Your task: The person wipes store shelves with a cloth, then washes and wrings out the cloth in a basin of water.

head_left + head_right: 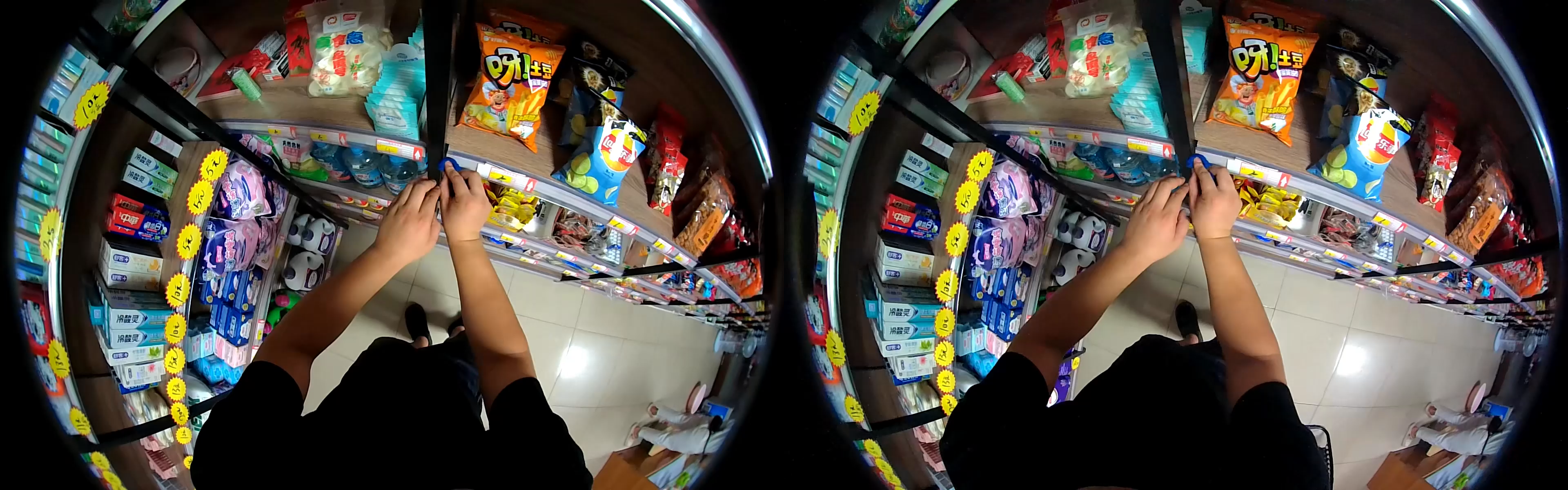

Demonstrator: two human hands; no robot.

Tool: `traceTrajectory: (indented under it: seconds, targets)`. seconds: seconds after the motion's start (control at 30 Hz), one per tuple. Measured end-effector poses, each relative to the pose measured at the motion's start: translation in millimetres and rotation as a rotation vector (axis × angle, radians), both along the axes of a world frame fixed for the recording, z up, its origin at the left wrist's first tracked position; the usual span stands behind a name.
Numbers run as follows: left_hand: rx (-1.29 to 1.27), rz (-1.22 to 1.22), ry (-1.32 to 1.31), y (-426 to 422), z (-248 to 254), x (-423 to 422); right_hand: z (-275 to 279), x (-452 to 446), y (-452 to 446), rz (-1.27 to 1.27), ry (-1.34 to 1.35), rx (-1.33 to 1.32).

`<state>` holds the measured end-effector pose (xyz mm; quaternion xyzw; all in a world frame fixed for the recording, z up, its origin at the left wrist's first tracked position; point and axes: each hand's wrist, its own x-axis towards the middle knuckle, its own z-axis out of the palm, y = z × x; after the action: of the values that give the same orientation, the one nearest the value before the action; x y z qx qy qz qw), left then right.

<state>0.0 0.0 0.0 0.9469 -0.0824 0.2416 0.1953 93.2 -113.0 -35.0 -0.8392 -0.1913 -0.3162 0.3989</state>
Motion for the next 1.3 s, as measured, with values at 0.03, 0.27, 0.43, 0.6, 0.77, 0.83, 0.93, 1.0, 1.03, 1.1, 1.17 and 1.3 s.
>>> traceTrajectory:
  seconds: [0.03,0.27,0.43,0.6,0.77,0.83,0.93,1.0,1.03,1.1,1.17,1.3]
  targets:
    - [0.004,0.006,-0.008,1,-2,0,-1,1,1,0.026,-0.028,-0.004]
    - [0.050,-0.005,-0.033,-1,3,-1,-34,-9,-18,0.135,0.021,-0.146]
    - [-0.037,0.000,-0.024,-14,3,1,4,-13,-27,0.149,-0.124,0.011]
    - [-0.010,0.011,-0.052,-19,8,5,2,8,-30,0.130,-0.167,-0.024]
    - [0.016,-0.019,-0.047,-14,2,9,-4,15,-68,0.061,-0.175,-0.027]
    - [0.023,-0.001,-0.035,-14,1,10,-6,18,-90,0.004,-0.211,-0.015]
    - [0.016,-0.006,-0.018,-20,-1,8,-5,17,-126,-0.086,-0.186,-0.012]
    - [0.012,-0.018,-0.005,-29,-1,9,-4,17,-150,-0.136,-0.175,-0.013]
    - [0.020,-0.019,0.000,-33,0,10,-3,19,-160,-0.162,-0.174,-0.015]
    - [0.033,-0.031,0.008,-41,3,13,-5,23,-182,-0.185,-0.196,-0.028]
    - [0.065,-0.073,-0.037,-50,6,17,-8,26,-200,-0.214,-0.212,-0.027]
    - [0.099,-0.125,-0.092,-63,7,34,-7,34,-228,-0.236,-0.219,-0.033]
